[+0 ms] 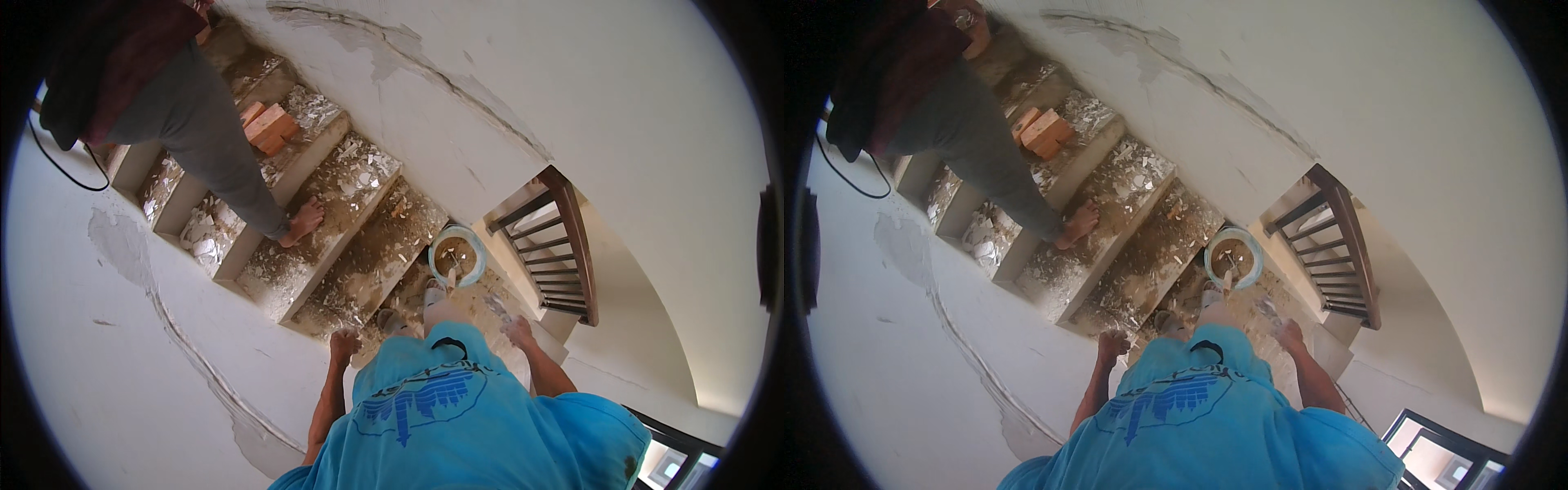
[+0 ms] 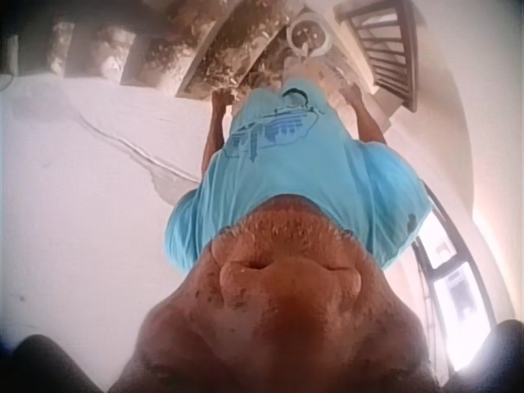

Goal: The person uses a putty knife to apply and spread plaster onto a wall surface next to a staircase.

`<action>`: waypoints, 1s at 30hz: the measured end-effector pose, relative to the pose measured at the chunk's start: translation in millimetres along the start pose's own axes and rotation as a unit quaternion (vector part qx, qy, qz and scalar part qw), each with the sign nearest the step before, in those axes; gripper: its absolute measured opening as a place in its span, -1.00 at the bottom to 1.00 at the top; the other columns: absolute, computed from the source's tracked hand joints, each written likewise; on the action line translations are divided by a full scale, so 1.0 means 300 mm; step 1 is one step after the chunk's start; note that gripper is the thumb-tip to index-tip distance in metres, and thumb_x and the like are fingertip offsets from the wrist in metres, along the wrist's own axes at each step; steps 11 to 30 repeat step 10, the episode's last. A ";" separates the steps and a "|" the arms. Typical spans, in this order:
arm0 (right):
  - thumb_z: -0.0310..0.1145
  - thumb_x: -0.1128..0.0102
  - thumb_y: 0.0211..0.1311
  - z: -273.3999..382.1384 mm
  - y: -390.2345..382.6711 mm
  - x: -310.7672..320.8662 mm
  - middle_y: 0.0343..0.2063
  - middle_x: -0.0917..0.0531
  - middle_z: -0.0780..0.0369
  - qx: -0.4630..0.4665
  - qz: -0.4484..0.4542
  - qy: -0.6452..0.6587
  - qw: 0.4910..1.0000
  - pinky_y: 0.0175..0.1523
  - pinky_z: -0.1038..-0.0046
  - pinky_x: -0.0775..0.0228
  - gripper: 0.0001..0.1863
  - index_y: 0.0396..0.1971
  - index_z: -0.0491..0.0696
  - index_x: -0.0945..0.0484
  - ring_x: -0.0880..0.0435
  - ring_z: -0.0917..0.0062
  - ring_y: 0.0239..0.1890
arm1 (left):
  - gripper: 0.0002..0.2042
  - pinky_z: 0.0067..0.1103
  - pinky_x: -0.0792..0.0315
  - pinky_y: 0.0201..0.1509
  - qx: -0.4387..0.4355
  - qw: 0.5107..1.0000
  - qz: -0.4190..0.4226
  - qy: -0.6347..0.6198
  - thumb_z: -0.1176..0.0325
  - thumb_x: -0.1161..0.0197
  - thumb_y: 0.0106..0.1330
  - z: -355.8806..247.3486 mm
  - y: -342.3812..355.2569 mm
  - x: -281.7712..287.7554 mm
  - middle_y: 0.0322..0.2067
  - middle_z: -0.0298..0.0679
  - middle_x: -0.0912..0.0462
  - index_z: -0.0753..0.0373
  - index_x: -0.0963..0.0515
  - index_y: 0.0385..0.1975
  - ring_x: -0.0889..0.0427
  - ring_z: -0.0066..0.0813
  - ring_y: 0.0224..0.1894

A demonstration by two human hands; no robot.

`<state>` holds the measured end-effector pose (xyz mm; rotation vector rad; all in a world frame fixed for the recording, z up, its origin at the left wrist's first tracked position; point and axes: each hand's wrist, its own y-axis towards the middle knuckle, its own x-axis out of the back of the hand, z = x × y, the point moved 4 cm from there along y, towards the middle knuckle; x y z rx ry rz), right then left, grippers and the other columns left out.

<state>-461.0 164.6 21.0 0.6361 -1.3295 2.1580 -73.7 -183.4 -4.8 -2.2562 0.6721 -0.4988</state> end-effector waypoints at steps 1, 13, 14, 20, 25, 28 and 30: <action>-0.09 -0.17 -0.04 -0.082 -0.025 -0.014 -0.74 -0.48 0.22 -0.046 0.003 0.023 0.999 -0.74 0.46 -0.34 -0.65 -0.42 -0.09 -0.54 -0.49 0.46 -0.79 | -0.80 -0.60 -0.38 -0.66 0.011 1.000 0.010 -0.002 0.34 -0.08 0.21 0.018 0.000 0.001 -0.68 -0.16 -0.54 0.36 -0.50 -0.51 -0.51 -0.47 -0.70; 0.05 -0.17 0.00 -0.648 -0.151 -0.263 -0.57 -0.56 0.29 -0.131 0.060 0.160 0.977 -0.28 0.39 -0.36 -0.61 -0.44 -0.01 -0.54 -0.53 0.52 -0.42 | -0.78 -0.59 -0.33 -0.69 0.026 0.998 0.036 0.036 0.30 -0.13 0.19 0.119 0.059 0.043 -0.70 -0.18 -0.53 0.35 -0.51 -0.52 -0.49 -0.48 -0.71; 0.05 -0.17 0.00 -0.648 -0.151 -0.263 -0.57 -0.56 0.29 -0.131 0.060 0.160 0.977 -0.28 0.39 -0.36 -0.61 -0.44 -0.01 -0.54 -0.53 0.52 -0.42 | -0.78 -0.59 -0.33 -0.69 0.026 0.998 0.036 0.036 0.30 -0.13 0.19 0.119 0.059 0.043 -0.70 -0.18 -0.53 0.35 -0.51 -0.52 -0.49 -0.48 -0.71; 0.05 -0.17 0.00 -0.648 -0.151 -0.263 -0.57 -0.56 0.29 -0.131 0.060 0.160 0.977 -0.28 0.39 -0.36 -0.61 -0.44 -0.01 -0.54 -0.53 0.52 -0.42 | -0.78 -0.59 -0.33 -0.69 0.026 0.998 0.036 0.036 0.30 -0.13 0.19 0.119 0.059 0.043 -0.70 -0.18 -0.53 0.35 -0.51 -0.52 -0.49 -0.48 -0.71; 0.05 -0.17 0.00 -0.648 -0.151 -0.263 -0.57 -0.56 0.29 -0.131 0.060 0.160 0.977 -0.28 0.39 -0.36 -0.61 -0.44 -0.01 -0.54 -0.53 0.52 -0.42 | -0.78 -0.59 -0.33 -0.69 0.026 0.998 0.036 0.036 0.30 -0.13 0.19 0.119 0.059 0.043 -0.70 -0.18 -0.53 0.35 -0.51 -0.52 -0.49 -0.48 -0.71; 0.05 -0.17 0.00 -0.648 -0.151 -0.263 -0.57 -0.56 0.29 -0.131 0.060 0.160 0.977 -0.28 0.39 -0.36 -0.61 -0.44 -0.01 -0.54 -0.53 0.52 -0.42 | -0.78 -0.59 -0.33 -0.69 0.026 0.998 0.036 0.036 0.30 -0.13 0.19 0.119 0.059 0.043 -0.70 -0.18 -0.53 0.35 -0.51 -0.52 -0.49 -0.48 -0.71; 0.05 -0.17 0.00 -0.648 -0.151 -0.263 -0.57 -0.56 0.29 -0.131 0.060 0.160 0.977 -0.28 0.39 -0.36 -0.61 -0.44 -0.01 -0.54 -0.53 0.52 -0.42 | -0.78 -0.59 -0.33 -0.69 0.026 0.998 0.036 0.036 0.30 -0.13 0.19 0.119 0.059 0.043 -0.70 -0.18 -0.53 0.35 -0.51 -0.52 -0.49 -0.48 -0.71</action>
